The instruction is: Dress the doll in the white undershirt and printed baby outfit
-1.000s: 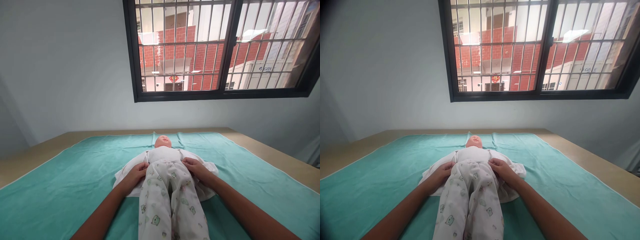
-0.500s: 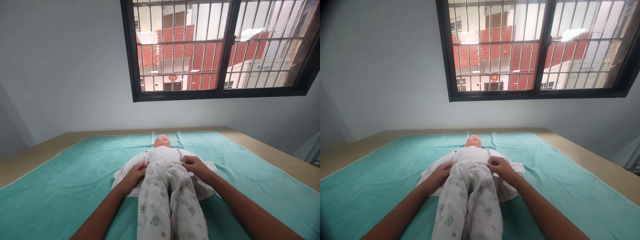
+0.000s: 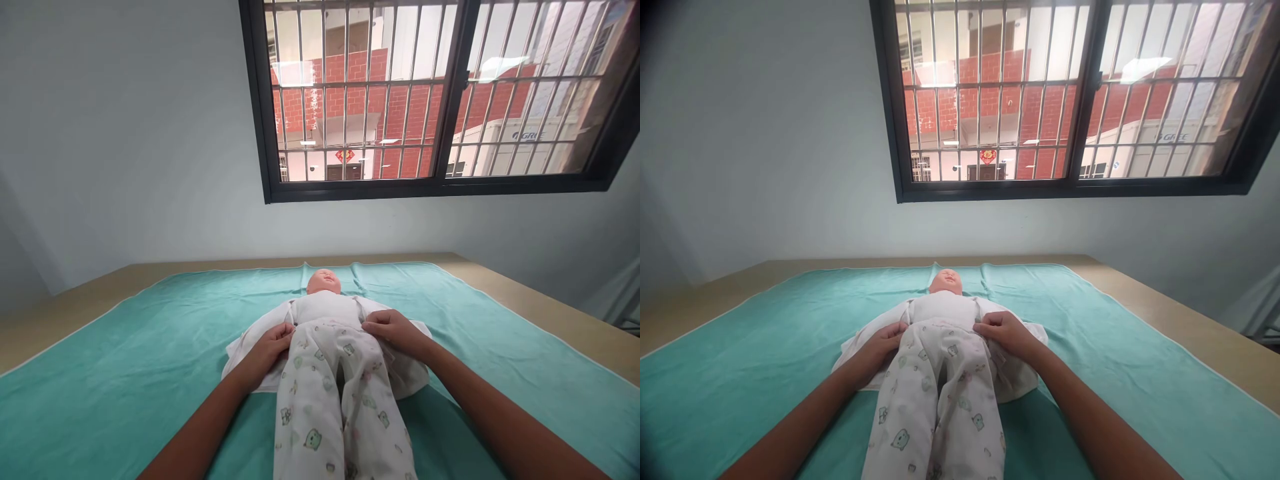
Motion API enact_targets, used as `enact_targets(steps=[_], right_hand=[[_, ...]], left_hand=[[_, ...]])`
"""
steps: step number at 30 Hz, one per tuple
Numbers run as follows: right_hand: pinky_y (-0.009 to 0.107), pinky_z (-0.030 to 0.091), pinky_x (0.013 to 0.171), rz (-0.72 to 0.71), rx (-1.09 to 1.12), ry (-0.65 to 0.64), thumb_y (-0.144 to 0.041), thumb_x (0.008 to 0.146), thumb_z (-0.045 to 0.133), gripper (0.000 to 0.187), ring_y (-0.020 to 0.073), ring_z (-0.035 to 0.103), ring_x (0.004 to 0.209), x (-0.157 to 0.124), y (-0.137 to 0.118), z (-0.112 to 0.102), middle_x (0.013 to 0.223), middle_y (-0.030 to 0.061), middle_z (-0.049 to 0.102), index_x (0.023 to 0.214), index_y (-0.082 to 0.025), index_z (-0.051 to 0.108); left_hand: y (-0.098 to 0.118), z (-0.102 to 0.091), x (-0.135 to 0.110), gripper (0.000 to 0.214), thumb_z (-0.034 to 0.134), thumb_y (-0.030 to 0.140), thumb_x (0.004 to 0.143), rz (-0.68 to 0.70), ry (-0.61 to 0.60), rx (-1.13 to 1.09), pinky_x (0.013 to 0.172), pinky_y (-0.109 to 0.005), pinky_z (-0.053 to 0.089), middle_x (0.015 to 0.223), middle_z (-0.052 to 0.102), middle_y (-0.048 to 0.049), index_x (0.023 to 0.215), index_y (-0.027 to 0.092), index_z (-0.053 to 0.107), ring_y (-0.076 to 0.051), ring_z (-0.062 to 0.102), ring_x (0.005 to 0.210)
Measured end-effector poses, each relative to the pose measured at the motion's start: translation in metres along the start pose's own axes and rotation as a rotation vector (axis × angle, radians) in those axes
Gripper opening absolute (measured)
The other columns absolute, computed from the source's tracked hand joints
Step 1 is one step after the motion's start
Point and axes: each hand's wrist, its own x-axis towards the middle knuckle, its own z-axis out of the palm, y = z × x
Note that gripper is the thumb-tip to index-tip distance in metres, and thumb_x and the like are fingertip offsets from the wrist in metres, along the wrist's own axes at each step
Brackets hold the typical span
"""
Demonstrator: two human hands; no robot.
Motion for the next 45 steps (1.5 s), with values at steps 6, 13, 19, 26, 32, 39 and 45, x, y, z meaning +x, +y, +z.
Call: enact_targets(steps=[6, 13, 19, 26, 32, 39, 45], right_hand=[[0.028, 0.039, 0.066, -0.035, -0.013, -0.010, -0.041, 0.071, 0.071, 0.024, 0.0155, 0.053, 0.072, 0.001, 0.004, -0.003, 0.075, 0.0014, 0.065, 0.078, -0.018, 0.071], [0.028, 0.040, 0.065, -0.037, 0.004, 0.057, -0.041, 0.073, 0.070, 0.022, 0.0154, 0.053, 0.069, -0.002, 0.002, 0.002, 0.071, -0.0002, 0.063, 0.076, -0.019, 0.066], [0.034, 0.041, 0.086, -0.220, -0.227, 0.307, -0.039, 0.087, 0.053, 0.016, 0.0214, 0.058, 0.097, -0.009, -0.005, 0.021, 0.105, 0.0024, 0.069, 0.084, -0.024, 0.060], [0.030, 0.038, 0.065, -0.157, -0.315, 0.328, -0.042, 0.088, 0.044, 0.020, 0.0173, 0.051, 0.069, 0.018, 0.002, 0.026, 0.073, -0.0021, 0.059, 0.080, -0.024, 0.048], [0.026, 0.032, 0.059, -0.101, -0.291, 0.267, -0.038, 0.081, 0.050, 0.018, 0.0141, 0.043, 0.062, 0.062, 0.000, 0.026, 0.062, -0.0058, 0.046, 0.073, -0.022, 0.047], [0.026, 0.029, 0.058, -0.057, -0.298, 0.360, -0.032, 0.080, 0.046, 0.016, 0.0128, 0.039, 0.062, 0.067, 0.022, 0.035, 0.063, -0.0059, 0.042, 0.070, -0.022, 0.039], [0.025, 0.029, 0.055, -0.054, -0.400, 0.163, -0.038, 0.080, 0.050, 0.020, 0.0120, 0.041, 0.060, 0.058, 0.012, 0.015, 0.062, -0.0048, 0.047, 0.070, -0.021, 0.047]], left_hand=[[-0.001, -0.001, 0.000, 0.031, 0.065, 0.044, 0.078, -0.009, 0.005, 0.019, 0.056, -0.022, 0.029, 0.068, 0.052, 0.0027, 0.081, 0.015, 0.056, -0.009, 0.040, 0.061], [-0.001, 0.004, 0.000, 0.028, 0.060, 0.045, 0.080, 0.095, 0.119, 0.245, 0.055, -0.023, 0.028, 0.063, 0.049, 0.0038, 0.076, 0.018, 0.056, -0.011, 0.039, 0.058], [-0.002, 0.016, 0.002, 0.018, 0.048, 0.032, 0.089, 0.486, 0.365, 0.624, 0.090, -0.031, 0.040, 0.106, 0.062, -0.0059, 0.079, 0.021, 0.057, -0.021, 0.054, 0.102], [0.003, 0.012, 0.010, 0.016, 0.043, 0.030, 0.090, 0.425, 0.243, 0.759, 0.113, -0.035, 0.024, 0.137, 0.052, -0.0073, 0.083, 0.021, 0.053, -0.021, 0.037, 0.134], [0.013, 0.014, 0.032, 0.023, 0.032, 0.034, 0.096, 0.295, 0.425, 1.049, 0.065, -0.026, 0.037, 0.081, 0.065, -0.0014, 0.084, 0.022, 0.048, -0.017, 0.059, 0.074], [0.004, 0.007, 0.052, 0.020, 0.036, 0.029, 0.094, 0.172, 0.541, 1.111, 0.059, -0.026, 0.028, 0.073, 0.063, -0.0035, 0.083, 0.020, 0.051, -0.019, 0.057, 0.067], [0.004, 0.013, 0.031, 0.022, 0.038, 0.024, 0.092, 0.342, 0.537, 1.224, 0.083, -0.031, 0.036, 0.100, 0.060, -0.0082, 0.082, 0.019, 0.057, -0.022, 0.052, 0.096]])
